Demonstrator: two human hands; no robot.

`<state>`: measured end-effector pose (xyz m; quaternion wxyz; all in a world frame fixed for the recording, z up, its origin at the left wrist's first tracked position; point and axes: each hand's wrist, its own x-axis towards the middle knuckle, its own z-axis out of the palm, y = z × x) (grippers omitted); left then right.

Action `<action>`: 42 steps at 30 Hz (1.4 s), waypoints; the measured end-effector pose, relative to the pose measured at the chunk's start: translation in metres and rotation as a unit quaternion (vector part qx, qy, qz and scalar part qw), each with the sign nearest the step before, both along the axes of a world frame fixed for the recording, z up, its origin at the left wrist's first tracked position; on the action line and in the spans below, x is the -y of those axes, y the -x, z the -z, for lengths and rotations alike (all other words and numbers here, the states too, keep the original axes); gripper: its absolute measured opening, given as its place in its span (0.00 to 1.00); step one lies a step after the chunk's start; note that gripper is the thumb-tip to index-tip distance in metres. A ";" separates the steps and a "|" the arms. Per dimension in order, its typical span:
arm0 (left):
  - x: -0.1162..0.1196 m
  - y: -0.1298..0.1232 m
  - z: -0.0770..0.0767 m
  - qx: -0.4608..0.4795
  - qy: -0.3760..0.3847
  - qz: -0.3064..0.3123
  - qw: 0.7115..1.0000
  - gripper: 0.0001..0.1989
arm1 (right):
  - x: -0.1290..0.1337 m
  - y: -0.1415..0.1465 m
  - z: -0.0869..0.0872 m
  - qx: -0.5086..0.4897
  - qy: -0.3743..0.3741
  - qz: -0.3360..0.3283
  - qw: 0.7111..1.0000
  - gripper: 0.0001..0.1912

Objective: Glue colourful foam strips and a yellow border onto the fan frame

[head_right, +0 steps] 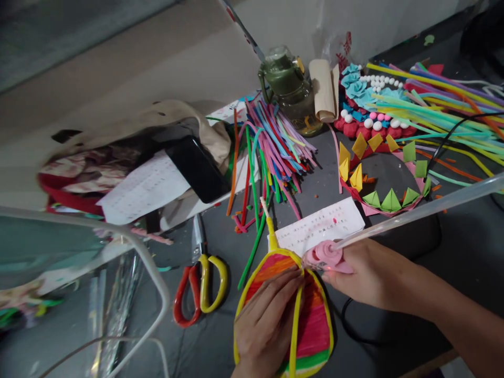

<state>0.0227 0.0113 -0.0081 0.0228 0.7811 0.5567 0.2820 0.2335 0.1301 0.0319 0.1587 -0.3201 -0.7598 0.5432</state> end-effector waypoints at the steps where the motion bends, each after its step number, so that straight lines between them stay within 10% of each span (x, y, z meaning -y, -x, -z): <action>1: 0.000 0.000 0.001 0.003 -0.001 -0.001 1.000 0.10 | 0.000 0.000 -0.001 0.002 0.007 -0.003 1.000 0.13; 42: -0.002 0.000 0.002 0.035 -0.004 0.020 0.999 0.12 | -0.006 0.000 -0.010 0.011 0.084 -0.018 0.996 0.13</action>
